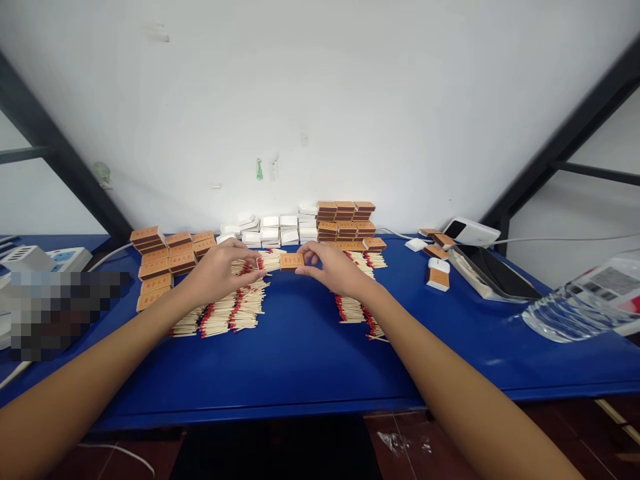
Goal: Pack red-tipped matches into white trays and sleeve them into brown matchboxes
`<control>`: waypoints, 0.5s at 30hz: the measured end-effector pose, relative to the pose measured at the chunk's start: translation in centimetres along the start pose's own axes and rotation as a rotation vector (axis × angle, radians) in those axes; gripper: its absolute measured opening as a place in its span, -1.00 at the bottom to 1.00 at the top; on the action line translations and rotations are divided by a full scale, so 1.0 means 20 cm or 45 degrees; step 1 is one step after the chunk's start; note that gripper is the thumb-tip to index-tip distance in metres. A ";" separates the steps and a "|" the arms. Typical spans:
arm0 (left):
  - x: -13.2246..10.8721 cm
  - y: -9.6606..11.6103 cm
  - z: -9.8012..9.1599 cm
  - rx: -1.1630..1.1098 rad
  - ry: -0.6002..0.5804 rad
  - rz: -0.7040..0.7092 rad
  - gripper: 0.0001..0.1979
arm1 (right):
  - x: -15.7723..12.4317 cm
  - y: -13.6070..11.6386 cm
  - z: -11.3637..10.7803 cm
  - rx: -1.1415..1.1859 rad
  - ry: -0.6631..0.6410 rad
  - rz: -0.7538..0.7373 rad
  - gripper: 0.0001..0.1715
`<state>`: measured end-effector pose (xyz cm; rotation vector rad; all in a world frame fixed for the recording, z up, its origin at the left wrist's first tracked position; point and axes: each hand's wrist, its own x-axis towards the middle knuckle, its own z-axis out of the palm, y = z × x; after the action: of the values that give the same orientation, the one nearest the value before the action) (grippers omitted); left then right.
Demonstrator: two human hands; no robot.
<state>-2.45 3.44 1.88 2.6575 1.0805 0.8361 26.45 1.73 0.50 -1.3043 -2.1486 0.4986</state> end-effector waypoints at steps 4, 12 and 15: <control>0.00 -0.01 0.00 -0.024 -0.002 0.021 -0.80 | 0.00 0.01 0.01 0.040 0.045 -0.009 -0.58; 0.00 -0.01 0.01 -0.089 -0.012 0.053 -0.79 | 0.00 -0.01 0.01 0.128 0.010 -0.026 -0.59; 0.00 0.00 0.01 -0.139 -0.004 0.016 -0.78 | 0.00 -0.04 0.03 0.216 0.020 -0.007 -0.55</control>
<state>-2.38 3.43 1.66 2.5774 0.9882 0.8670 25.44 1.31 0.53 -1.2049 -2.0480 0.6512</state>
